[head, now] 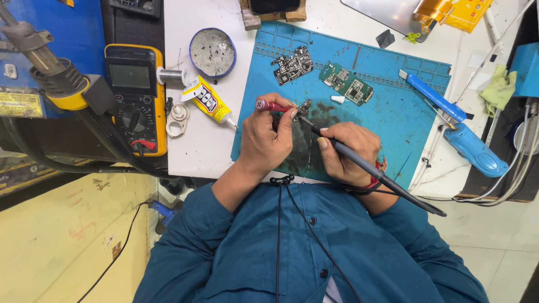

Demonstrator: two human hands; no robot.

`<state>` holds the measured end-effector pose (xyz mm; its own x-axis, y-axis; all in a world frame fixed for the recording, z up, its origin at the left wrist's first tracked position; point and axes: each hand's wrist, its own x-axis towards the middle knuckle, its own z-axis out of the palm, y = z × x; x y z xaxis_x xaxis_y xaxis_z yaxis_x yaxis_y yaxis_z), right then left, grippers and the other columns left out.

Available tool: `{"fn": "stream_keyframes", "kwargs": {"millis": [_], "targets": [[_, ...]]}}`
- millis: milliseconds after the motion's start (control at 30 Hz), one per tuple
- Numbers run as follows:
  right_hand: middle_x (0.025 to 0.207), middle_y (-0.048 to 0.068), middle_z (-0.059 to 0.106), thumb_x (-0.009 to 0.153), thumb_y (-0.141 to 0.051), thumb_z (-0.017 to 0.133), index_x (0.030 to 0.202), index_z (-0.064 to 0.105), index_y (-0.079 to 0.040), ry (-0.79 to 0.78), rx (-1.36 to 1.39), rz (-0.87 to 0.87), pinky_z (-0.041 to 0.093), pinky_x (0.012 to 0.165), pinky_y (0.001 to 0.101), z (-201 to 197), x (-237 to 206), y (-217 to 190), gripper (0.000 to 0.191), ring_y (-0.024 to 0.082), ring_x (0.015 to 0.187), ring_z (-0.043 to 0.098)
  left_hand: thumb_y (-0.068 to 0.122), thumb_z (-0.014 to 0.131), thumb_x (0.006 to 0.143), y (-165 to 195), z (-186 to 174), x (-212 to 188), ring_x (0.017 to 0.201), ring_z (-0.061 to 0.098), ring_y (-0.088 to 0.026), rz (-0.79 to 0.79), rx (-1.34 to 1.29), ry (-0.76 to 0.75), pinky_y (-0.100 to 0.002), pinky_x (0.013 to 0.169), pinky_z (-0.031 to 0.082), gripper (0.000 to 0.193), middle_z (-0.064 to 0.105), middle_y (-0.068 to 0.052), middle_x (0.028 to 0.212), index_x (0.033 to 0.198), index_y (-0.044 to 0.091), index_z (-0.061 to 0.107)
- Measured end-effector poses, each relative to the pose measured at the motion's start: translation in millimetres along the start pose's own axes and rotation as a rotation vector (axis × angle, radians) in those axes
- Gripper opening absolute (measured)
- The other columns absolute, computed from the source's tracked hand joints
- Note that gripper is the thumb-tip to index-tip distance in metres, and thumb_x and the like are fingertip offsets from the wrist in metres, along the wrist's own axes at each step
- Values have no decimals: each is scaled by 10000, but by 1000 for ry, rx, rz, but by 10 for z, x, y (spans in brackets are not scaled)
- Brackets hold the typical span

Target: The person solders a small circuit board at a repair workbench, holding the board with one hand while applying a soldering iron to its components. They briefly dip the iron or board in a flux container and continue soldering the board throughout the episode.

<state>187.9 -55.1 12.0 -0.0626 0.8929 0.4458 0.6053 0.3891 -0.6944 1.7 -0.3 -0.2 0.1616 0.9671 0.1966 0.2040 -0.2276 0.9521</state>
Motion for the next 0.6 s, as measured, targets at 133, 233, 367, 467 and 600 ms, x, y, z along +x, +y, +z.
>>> {"fn": "stream_keyframes", "kwargs": {"millis": [133, 233, 367, 467, 600], "targets": [[862, 109, 704, 941, -56, 751, 1025, 655, -38, 13, -9, 20, 507, 628, 337, -2, -6, -9, 129, 247, 693, 681, 38, 663, 1032, -3, 2, -8, 787, 762, -197, -13, 5, 0, -298, 660, 599, 197, 721, -88, 985, 1138, 58, 498], [855, 109, 700, 940, -48, 749, 1021, 655, -37, 15, -24, 35, 503, 627, 338, -11, 4, -2, 124, 249, 688, 675, 39, 666, 1032, -6, 3, 1, 797, 763, -207, 0, 16, 5, -304, 670, 599, 200, 720, -88, 982, 1141, 57, 499], [859, 113, 704, 930, -52, 752, 1021, 654, -35, 15, -8, 4, 503, 623, 334, 0, 9, -8, 134, 250, 688, 679, 40, 661, 1037, -2, 3, -1, 809, 766, -209, 6, 8, 0, -305, 678, 604, 198, 718, -88, 986, 1143, 58, 495], [861, 111, 704, 932, -51, 750, 1018, 654, -36, 10, 2, -2, 506, 626, 333, 0, 8, -12, 130, 249, 690, 681, 41, 660, 1037, -2, 2, 1, 814, 765, -208, 10, 11, -1, -304, 679, 604, 199, 718, -89, 989, 1145, 58, 494], [860, 106, 700, 943, -47, 744, 1014, 664, -37, 26, -22, 45, 505, 633, 332, -13, 3, -11, 107, 247, 697, 682, 42, 661, 1031, 2, -4, -1, 763, 755, -192, -31, -1, -7, -298, 650, 594, 195, 723, -88, 981, 1135, 55, 497]]}}
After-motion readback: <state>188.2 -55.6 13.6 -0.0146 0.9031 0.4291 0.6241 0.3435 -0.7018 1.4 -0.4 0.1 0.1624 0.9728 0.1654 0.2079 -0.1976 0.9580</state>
